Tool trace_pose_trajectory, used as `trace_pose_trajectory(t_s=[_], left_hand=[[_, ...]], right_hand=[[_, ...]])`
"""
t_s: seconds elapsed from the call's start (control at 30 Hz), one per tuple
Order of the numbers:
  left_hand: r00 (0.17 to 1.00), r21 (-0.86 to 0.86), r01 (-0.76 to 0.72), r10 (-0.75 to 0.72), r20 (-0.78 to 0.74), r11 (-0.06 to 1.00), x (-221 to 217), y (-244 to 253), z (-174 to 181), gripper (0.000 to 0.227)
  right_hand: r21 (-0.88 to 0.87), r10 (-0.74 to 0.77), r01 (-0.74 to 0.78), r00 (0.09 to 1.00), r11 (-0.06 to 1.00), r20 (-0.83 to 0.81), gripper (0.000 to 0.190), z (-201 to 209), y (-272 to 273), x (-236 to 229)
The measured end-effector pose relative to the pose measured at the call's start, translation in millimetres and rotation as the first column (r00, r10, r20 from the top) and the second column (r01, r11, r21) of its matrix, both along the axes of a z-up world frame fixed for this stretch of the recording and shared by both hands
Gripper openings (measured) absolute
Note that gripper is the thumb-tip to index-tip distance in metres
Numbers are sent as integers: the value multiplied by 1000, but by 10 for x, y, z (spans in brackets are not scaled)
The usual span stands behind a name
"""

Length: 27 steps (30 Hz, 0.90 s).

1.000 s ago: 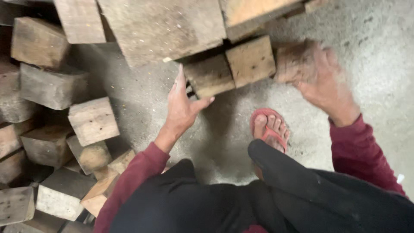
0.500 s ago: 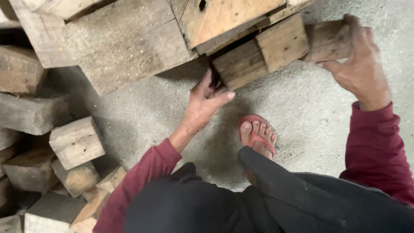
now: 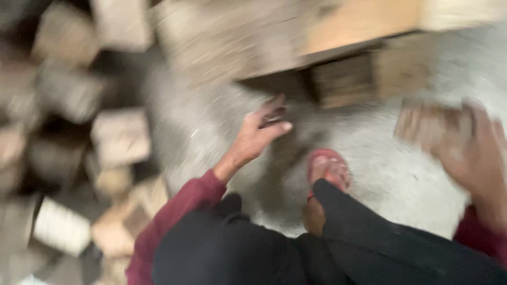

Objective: The person repeatedly picks up small, rectangular wooden blocks from a pile on the floor and stacks them onto a wooden pallet. The person handles the blocks one by one, inspecting them briefly before placing them in a neat arrangement on the pallet.

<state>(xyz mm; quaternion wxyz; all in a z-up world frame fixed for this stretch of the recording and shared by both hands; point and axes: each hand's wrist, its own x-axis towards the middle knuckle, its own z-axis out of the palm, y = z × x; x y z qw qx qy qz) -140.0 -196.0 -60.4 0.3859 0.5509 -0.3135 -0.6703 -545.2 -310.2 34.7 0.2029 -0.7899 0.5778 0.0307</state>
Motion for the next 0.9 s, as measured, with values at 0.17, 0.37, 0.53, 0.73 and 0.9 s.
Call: trace_pose_trajectory(t_s=[0.17,0.37,0.53,0.73,0.9], left_hand=[[995,-80,7,1,99,997,311,663,198,65],[922,-171,-280,315,226,944,625,1299,487,56],[671,-359,-323,479,565,876,1026,1981,835,52],[224,-393,-259,451,864,882,1980,2345,1147,51],[204,-165,-315,236,950,935,3034,2549,1180,47]], right_hand=[[266,117,-176,968,948,223,99,115,500,1007],[100,528,-583,786,806,322,98,-97,659,2479],[61,689,-717,687,695,231,101,-227,934,3423],[60,713,-758,634,649,301,100,-570,1145,3843],[31,736,-768,624,640,261,104,-588,1193,3980]])
